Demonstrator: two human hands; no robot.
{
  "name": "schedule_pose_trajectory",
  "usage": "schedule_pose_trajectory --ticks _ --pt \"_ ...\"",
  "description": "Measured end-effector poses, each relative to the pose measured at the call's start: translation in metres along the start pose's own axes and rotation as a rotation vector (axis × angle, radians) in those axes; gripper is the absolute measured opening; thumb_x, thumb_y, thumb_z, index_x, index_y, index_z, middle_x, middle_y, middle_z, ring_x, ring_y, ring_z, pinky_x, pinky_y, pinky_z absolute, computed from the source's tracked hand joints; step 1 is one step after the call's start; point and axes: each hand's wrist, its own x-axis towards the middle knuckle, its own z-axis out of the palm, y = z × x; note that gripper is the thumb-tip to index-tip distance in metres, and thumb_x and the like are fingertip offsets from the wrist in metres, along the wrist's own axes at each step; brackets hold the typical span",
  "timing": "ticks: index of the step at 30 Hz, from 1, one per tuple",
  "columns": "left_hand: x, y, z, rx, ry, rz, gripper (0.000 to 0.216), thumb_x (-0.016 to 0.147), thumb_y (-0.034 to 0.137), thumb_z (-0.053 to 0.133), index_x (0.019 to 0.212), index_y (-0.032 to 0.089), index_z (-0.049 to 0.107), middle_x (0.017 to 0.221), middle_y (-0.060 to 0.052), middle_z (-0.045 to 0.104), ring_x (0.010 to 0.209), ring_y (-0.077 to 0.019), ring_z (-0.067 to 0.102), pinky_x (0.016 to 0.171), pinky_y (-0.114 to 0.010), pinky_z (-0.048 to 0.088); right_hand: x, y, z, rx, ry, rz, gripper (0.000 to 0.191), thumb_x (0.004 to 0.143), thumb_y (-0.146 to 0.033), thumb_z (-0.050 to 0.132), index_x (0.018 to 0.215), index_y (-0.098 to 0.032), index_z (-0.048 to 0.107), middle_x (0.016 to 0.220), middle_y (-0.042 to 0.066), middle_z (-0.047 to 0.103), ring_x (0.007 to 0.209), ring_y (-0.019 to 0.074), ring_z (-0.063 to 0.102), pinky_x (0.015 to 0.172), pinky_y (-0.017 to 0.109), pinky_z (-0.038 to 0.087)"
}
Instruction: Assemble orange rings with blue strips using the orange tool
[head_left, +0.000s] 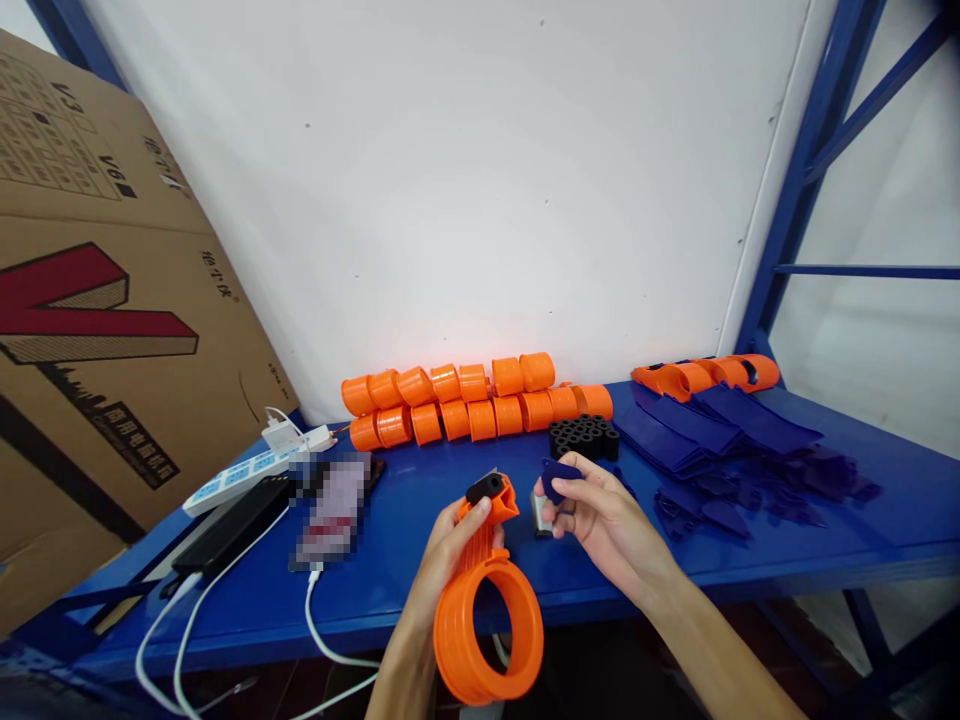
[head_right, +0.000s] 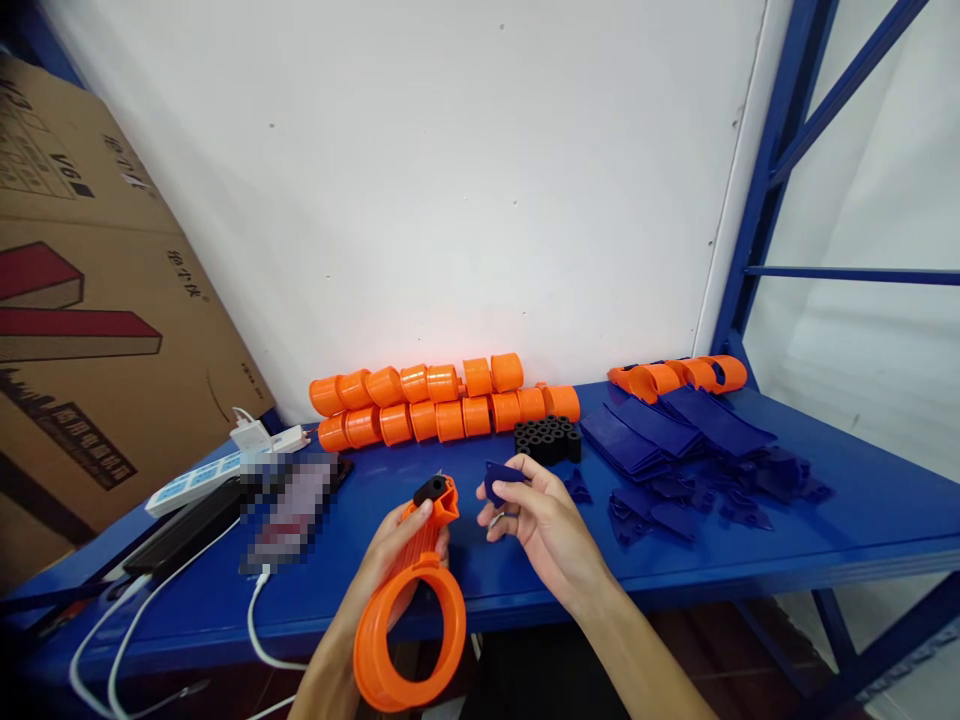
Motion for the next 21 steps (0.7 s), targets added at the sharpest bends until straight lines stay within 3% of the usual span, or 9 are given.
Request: schedule_pose_trajectory --ticks 9,16,19,21 --pt "-0.005 0.002 0.005 0.005 0.008 0.021 0.033 0.083 0.045 0.066 0.087 0.013 0.066 0.056 -0.001 0.06 0.047 -0.0114 0.054 0.05 -0.023 0.042 0.001 -0.019 0.005 -0.382 -0.254 0.029 0.029 0.085 -0.041 0.068 0.09 -0.02 0.049 0.063 -0.006 0.056 0.037 0.0035 0.039 0.033 0.014 0.028" --pt "-0.007 0.002 0.006 0.005 0.011 0.023 0.029 0.084 0.044 0.065 0.081 0.016 0.062 0.056 -0.001 0.061 0.046 -0.0107 0.055 0.051 -0.022 0.043 0.015 -0.027 0.002 -0.515 -0.368 0.11 0.033 0.08 -0.045 0.072 0.08 -0.019 0.052 0.056 -0.009 0.044 0.039 0.0033 0.032 0.033 0.015 0.028" --pt "-0.006 0.003 0.005 0.019 -0.015 0.007 0.032 0.082 0.046 0.068 0.08 0.015 0.061 0.054 -0.001 0.061 0.044 -0.0115 0.055 0.047 -0.023 0.041 0.02 -0.029 0.002 -0.544 -0.383 0.097 0.031 0.078 -0.043 0.074 0.08 -0.017 0.058 0.054 -0.011 0.036 0.04 0.0029 0.027 0.034 0.016 0.024" --pt "-0.006 0.003 0.005 0.032 -0.027 0.0 0.034 0.08 0.048 0.068 0.083 0.014 0.063 0.054 -0.002 0.061 0.043 -0.0118 0.055 0.047 -0.023 0.041 0.022 -0.03 0.003 -0.606 -0.393 0.06 0.03 0.08 -0.043 0.073 0.081 -0.016 0.06 0.054 -0.01 0.039 0.039 0.0029 0.029 0.035 0.016 0.024"
